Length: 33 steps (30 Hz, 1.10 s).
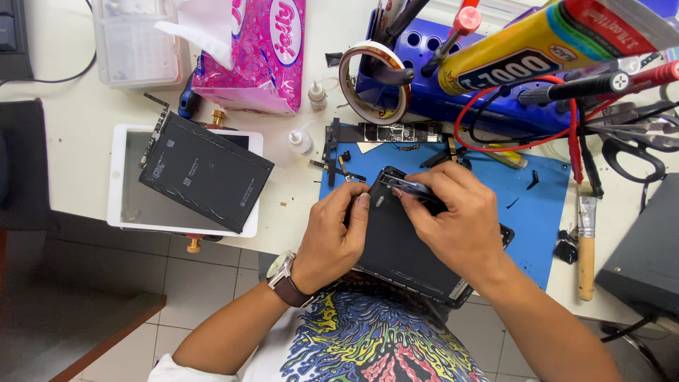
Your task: The person uses a metal spudger to carefully pry and remove small components and adhesive strips from the back of a disassembled tablet. The person works methodically across the device's surface, placing removed pieces on the workbench.
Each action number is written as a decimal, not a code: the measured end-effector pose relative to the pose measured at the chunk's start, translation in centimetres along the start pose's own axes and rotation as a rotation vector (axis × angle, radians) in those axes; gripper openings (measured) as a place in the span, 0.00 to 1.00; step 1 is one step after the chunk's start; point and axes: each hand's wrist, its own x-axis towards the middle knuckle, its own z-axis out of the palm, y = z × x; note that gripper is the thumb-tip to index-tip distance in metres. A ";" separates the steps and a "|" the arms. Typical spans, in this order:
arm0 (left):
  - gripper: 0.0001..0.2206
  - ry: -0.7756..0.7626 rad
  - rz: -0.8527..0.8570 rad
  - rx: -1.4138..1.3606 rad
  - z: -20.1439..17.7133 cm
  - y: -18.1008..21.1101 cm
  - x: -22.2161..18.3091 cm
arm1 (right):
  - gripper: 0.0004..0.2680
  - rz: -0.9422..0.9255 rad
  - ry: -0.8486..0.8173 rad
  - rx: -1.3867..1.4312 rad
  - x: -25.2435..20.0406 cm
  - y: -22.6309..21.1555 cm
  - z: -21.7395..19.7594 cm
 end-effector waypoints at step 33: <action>0.08 -0.011 -0.033 -0.028 -0.5 -0.3 0.3 | 0.02 0.087 -0.032 -0.130 -0.7 -1.3 1.6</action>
